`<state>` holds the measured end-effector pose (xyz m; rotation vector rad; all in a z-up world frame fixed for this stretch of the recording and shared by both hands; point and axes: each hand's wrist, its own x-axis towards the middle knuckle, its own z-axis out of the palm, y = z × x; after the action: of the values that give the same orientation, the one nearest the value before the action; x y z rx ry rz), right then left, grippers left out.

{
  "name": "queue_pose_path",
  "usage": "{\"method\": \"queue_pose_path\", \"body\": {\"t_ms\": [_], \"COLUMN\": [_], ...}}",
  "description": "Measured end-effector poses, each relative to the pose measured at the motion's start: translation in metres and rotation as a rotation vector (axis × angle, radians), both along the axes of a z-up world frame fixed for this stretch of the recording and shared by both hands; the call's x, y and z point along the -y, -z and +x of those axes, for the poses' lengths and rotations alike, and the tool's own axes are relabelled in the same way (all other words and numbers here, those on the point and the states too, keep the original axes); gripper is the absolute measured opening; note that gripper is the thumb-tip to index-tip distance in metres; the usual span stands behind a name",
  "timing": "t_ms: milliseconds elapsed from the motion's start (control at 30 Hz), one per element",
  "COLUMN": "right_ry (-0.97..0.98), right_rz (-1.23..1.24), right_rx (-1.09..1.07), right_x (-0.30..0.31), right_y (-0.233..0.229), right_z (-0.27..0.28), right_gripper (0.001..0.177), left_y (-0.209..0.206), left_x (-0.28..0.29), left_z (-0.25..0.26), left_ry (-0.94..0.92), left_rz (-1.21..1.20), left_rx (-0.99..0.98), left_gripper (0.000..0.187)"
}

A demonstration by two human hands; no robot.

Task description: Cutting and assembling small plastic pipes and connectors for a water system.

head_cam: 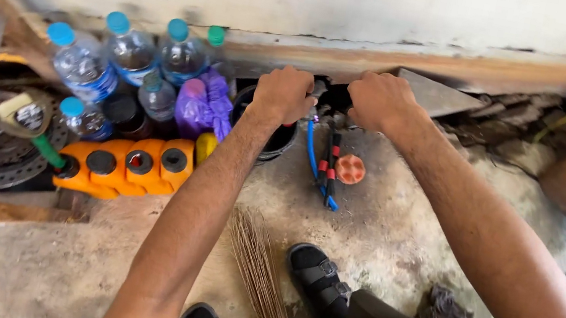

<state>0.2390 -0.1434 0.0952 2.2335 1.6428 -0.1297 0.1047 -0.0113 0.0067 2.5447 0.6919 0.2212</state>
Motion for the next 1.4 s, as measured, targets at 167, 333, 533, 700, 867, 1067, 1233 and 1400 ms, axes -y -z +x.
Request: {"method": "queue_pose_path", "body": {"t_ms": [167, 333, 533, 700, 867, 1067, 1233, 1400], "right_ry": [0.202, 0.230, 0.245, 0.267, 0.269, 0.377, 0.416, 0.384], "right_rz": [-0.186, -0.194, -0.115, -0.198, -0.123, -0.046, -0.039, -0.037], "right_rx": [0.046, 0.039, -0.060, -0.143, -0.247, -0.416, -0.499, -0.464], "right_x": [0.026, 0.046, 0.058, 0.073, 0.089, 0.094, 0.085, 0.081], "right_y": [0.010, 0.056, 0.101, 0.158, 0.191, 0.242, 0.277, 0.316], "right_z": [-0.003, 0.011, 0.030, 0.049, 0.054, 0.060, 0.050, 0.044], "right_gripper": [0.025, 0.025, 0.040, 0.027, 0.022, 0.030, 0.046, 0.059], "left_y": [0.007, 0.017, 0.036, 0.074, 0.117, 0.162, 0.177, 0.184], "left_x": [0.028, 0.057, 0.078, 0.091, 0.104, 0.114, 0.121, 0.123], "left_z": [0.030, 0.049, 0.071, 0.083, 0.082, 0.082, 0.081, 0.079], "left_ry": [0.123, 0.230, 0.315, 0.308, 0.311, 0.311, 0.313, 0.292], "left_rz": [-0.035, 0.055, 0.068, 0.131, 0.147, 0.157, 0.168, 0.126], "left_rx": [-0.064, -0.125, -0.159, -0.269, -0.350, -0.498, -0.579, -0.576], "left_gripper": [0.028, 0.027, 0.025, 0.027, 0.019, 0.013, 0.017, 0.018]}}
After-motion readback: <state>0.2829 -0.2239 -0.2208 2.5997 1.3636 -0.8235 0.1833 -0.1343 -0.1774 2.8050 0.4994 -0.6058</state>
